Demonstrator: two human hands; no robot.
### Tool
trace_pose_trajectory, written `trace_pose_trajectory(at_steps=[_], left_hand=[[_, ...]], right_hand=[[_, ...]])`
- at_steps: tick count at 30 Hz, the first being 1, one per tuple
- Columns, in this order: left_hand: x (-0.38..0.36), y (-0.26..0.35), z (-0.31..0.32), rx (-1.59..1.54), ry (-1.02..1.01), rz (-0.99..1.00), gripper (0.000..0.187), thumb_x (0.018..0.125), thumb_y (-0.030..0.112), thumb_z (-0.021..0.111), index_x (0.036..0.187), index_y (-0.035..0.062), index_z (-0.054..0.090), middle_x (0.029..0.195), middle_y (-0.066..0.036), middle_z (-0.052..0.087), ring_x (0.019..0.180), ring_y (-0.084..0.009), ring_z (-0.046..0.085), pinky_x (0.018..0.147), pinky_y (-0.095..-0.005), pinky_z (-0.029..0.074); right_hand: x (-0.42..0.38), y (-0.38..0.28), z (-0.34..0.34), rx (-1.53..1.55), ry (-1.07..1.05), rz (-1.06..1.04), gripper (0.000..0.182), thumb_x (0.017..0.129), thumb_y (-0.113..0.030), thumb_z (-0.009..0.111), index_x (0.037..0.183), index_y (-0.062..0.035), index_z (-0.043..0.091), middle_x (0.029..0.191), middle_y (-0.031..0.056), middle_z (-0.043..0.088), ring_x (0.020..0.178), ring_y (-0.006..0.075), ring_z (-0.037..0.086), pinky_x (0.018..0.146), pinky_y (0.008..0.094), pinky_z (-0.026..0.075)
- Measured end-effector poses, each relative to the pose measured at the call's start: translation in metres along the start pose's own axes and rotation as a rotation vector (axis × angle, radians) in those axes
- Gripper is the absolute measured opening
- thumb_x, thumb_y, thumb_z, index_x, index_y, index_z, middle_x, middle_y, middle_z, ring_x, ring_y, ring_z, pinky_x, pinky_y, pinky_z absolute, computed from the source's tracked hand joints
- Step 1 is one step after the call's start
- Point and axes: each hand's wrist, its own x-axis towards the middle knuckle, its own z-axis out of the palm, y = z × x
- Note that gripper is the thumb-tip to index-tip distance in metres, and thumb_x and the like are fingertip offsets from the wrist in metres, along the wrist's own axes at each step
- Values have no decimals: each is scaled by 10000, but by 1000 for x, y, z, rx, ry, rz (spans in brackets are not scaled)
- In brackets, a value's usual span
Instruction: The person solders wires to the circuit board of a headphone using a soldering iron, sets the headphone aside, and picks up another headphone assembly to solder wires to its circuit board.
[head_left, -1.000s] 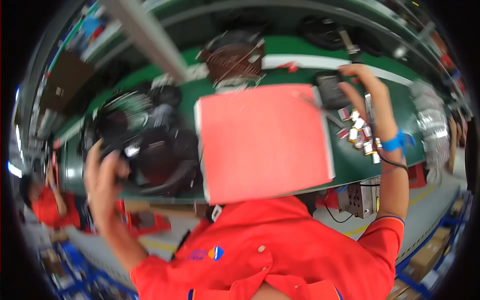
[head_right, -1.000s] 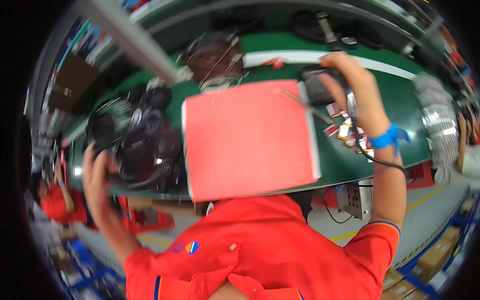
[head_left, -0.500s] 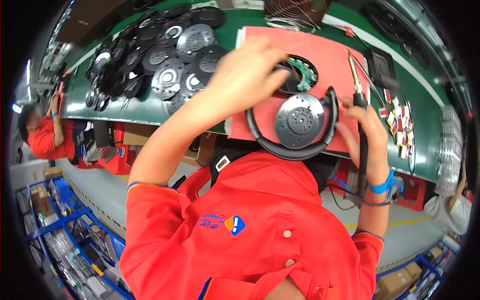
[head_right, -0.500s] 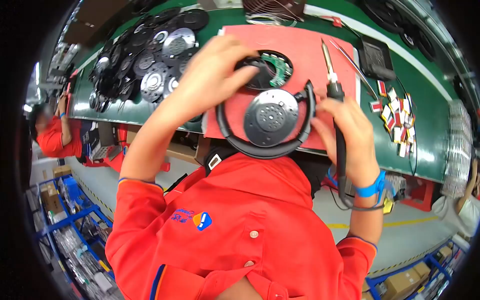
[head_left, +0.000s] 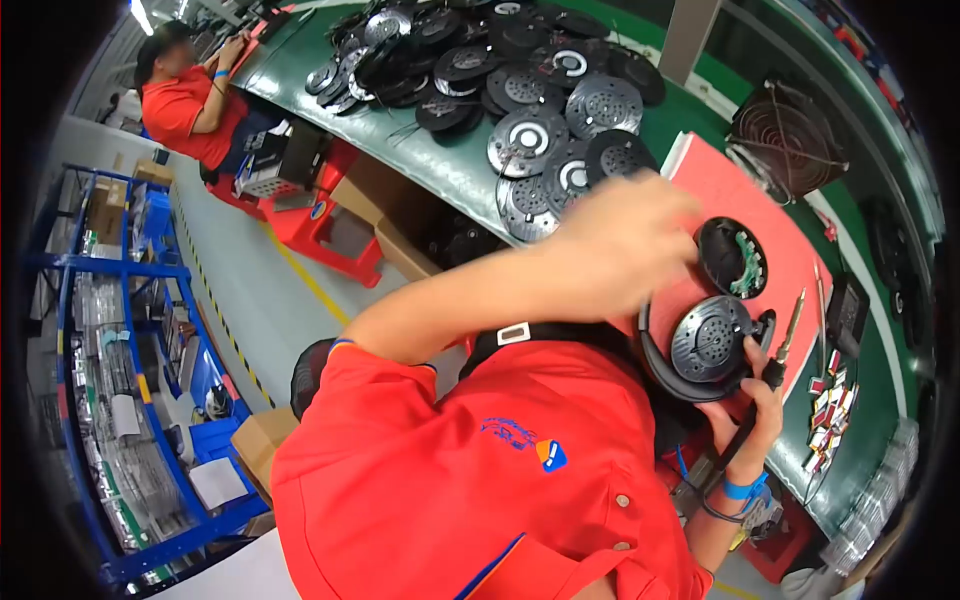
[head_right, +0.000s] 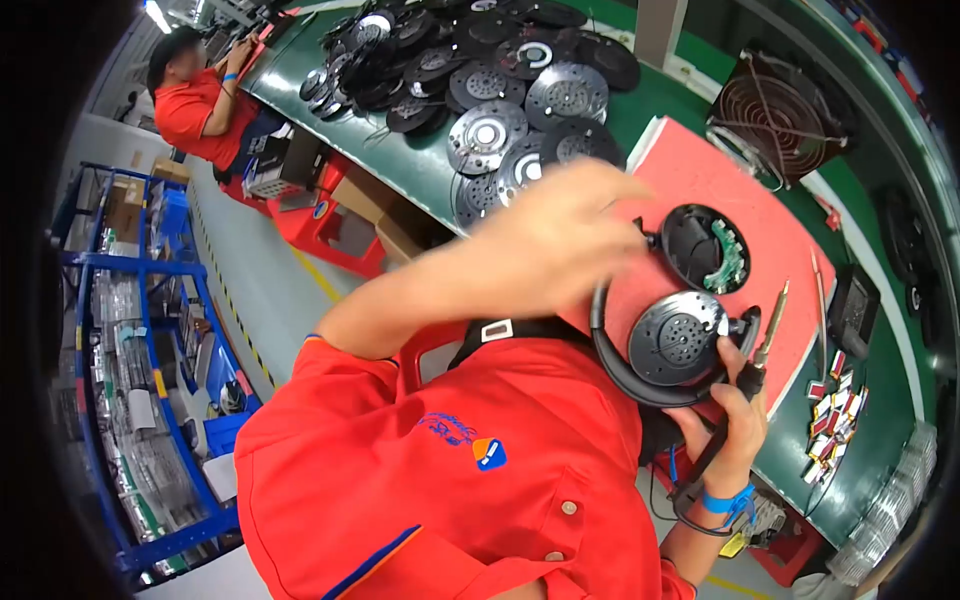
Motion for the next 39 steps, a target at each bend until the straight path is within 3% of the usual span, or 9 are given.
trace_pose_trajectory(at_steps=[7,11,14,18,26,28,31,35,39], left_hand=[[-55,-45,-68,393,112,-285,179,714,-8,656,883,46,635,993,-88,612,922,-292,557,780,-356,469],[-45,-50,-59,365,29,-151,194,703,-11,644,883,64,642,971,-75,608,930,-278,554,765,-359,467],[-40,-50,-52,273,-261,24,218,663,21,611,859,98,668,1037,-60,583,964,-262,534,794,-356,445],[-35,-44,-66,203,-435,29,191,655,58,615,828,103,680,1068,-65,568,1027,-259,507,835,-360,409],[-28,-56,-49,-36,-414,50,91,681,52,656,748,65,596,1120,-58,580,1091,-281,493,888,-395,395],[-12,-62,-45,-244,-325,-26,82,768,18,609,826,37,553,1027,-82,618,1009,-256,555,866,-360,430],[12,-61,-27,-637,-163,-313,33,888,29,500,888,10,528,872,-75,644,835,-142,607,764,-272,478],[48,-32,-7,-858,-329,-496,65,913,58,493,936,-2,501,713,-60,593,533,-75,537,497,-209,425],[69,-4,3,-958,-582,-596,93,888,54,506,924,-28,528,668,-66,621,481,-88,558,472,-215,419]], right_hand=[[4,-1,2,-43,11,18,539,631,-135,830,957,-86,403,1233,258,541,1121,393,551,962,441,423],[8,1,4,-76,41,12,550,607,-153,840,954,-81,420,1209,248,562,1100,387,564,931,436,441],[8,1,6,-96,78,7,562,581,-174,850,944,-74,433,1186,239,583,1082,383,575,910,435,450],[9,-2,5,-131,85,2,570,578,-177,851,950,-75,431,1188,234,585,1086,384,572,916,434,444],[14,-4,6,-64,98,-1,562,583,-158,845,985,-69,463,1190,221,584,1061,383,576,899,430,458],[16,-4,0,-88,25,-21,576,633,-261,820,1015,-63,436,1217,270,548,1103,393,560,929,431,439],[16,1,-1,-28,65,-20,640,581,-316,839,1020,-58,452,1215,272,547,1094,384,569,925,432,449],[30,-5,-6,-66,181,25,430,729,-68,761,1032,-48,457,1212,269,553,1063,327,598,914,388,450],[56,-8,-2,100,346,70,387,741,93,659,1040,-32,448,1168,245,580,968,237,616,900,331,433]])
